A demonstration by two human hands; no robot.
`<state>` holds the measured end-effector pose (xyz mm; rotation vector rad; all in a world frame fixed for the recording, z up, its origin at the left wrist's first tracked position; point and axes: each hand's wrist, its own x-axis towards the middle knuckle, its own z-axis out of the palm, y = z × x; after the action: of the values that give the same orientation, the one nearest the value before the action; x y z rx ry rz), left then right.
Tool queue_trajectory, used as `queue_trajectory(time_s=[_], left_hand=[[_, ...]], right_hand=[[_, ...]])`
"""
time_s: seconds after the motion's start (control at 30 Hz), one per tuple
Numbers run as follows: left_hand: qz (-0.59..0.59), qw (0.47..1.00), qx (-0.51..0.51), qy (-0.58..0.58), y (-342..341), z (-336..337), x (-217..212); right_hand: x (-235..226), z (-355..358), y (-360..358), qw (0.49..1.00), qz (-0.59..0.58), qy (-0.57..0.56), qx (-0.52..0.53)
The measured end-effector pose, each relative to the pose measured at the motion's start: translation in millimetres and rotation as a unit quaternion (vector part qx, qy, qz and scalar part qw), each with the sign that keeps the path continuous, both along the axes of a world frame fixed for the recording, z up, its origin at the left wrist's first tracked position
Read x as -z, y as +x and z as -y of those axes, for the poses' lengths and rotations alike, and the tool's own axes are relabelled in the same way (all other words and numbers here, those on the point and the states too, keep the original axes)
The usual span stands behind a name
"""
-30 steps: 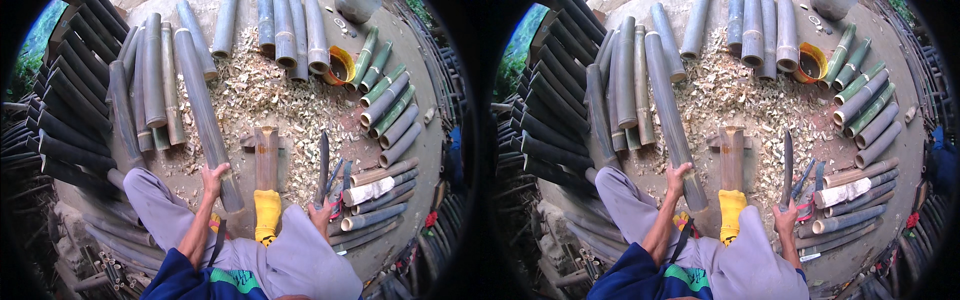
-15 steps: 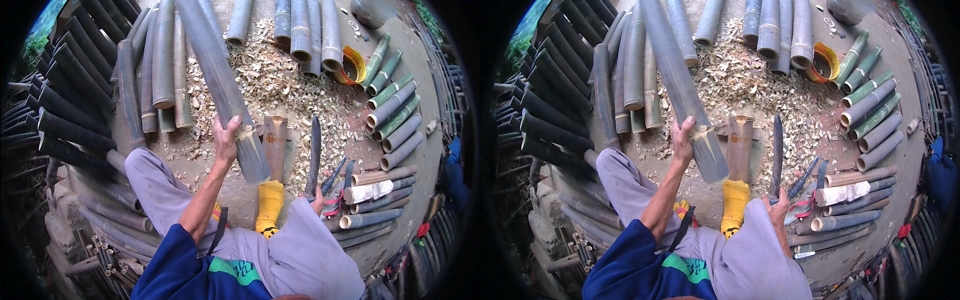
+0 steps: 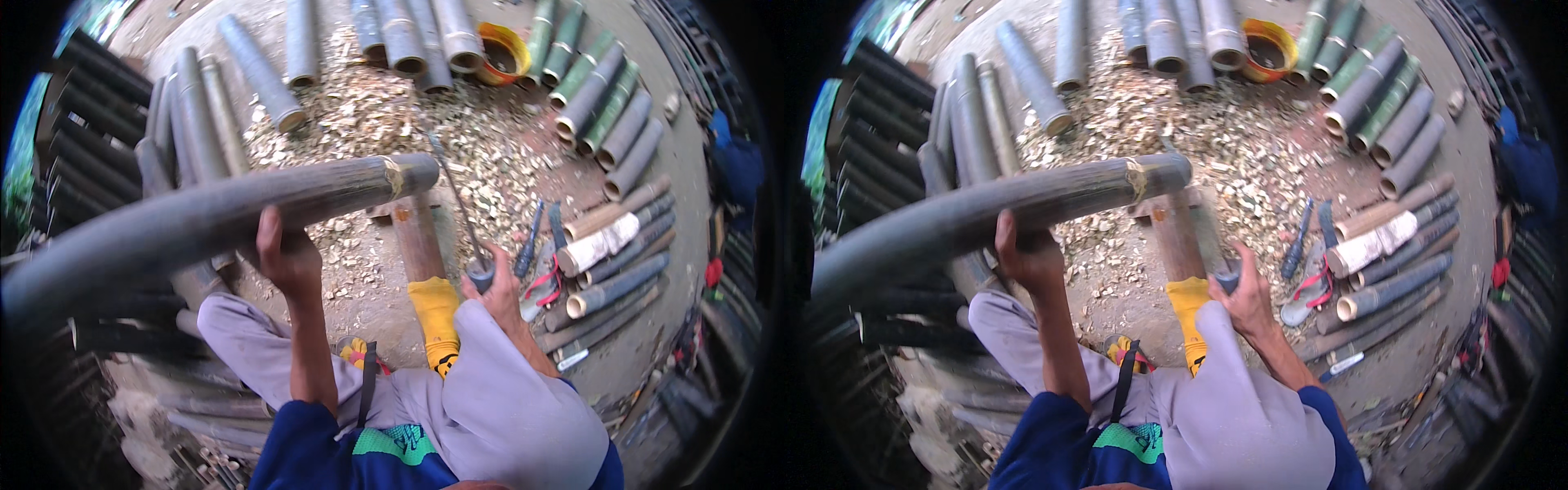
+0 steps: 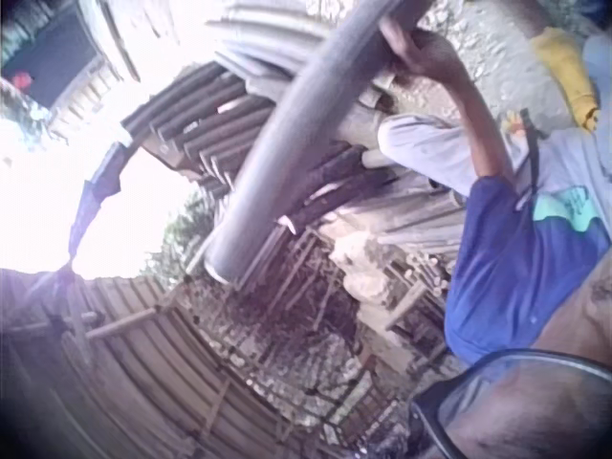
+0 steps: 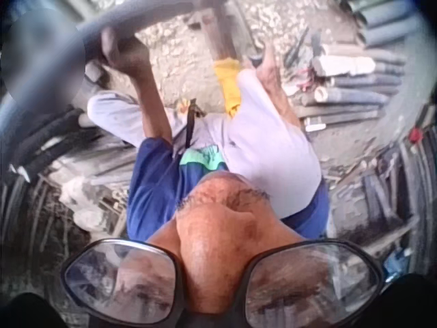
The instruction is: The person shapes bamboo segments using a large knife and a wooden mallet, carving out nodes and smoothing the interior of the tubes while sitting on the ground.
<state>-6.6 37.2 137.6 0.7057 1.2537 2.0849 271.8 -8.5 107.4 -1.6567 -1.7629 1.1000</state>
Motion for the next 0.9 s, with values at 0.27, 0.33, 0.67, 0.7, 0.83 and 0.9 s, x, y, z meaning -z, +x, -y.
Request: queue_trajectory(time_s=[0.27, 0.33, 0.67, 0.7, 0.83, 0.9], left_hand=[[-0.115, 0.989, 0.005, -0.088, 72.1, 42.2, 22.0], [-0.134, 0.986, 0.018, -0.102, 73.8, 50.4, 23.3], [-0.103, 0.991, 0.000, -0.080, 76.7, 56.0, 34.2], [-0.101, 0.992, -0.001, -0.071, 75.3, 60.5, 37.4], [-0.121, 0.985, -0.007, -0.120, 73.9, 65.0, 43.1], [-0.126, 0.984, -0.025, -0.121, 70.4, 67.6, 43.4]], right_hand=[[1.3, -11.8, -38.9, 0.976, -0.031, 0.178, -0.119], [22.4, -15.2, -35.5, 0.977, -0.012, 0.179, -0.113], [23.6, -15.4, -19.8, 0.987, -0.011, 0.098, -0.125], [36.9, -19.7, -18.0, 0.990, 0.016, 0.086, -0.114], [58.7, -41.9, 3.3, 0.991, 0.065, 0.103, -0.053], [61.4, -36.6, 4.5, 0.996, 0.028, 0.081, 0.029]])
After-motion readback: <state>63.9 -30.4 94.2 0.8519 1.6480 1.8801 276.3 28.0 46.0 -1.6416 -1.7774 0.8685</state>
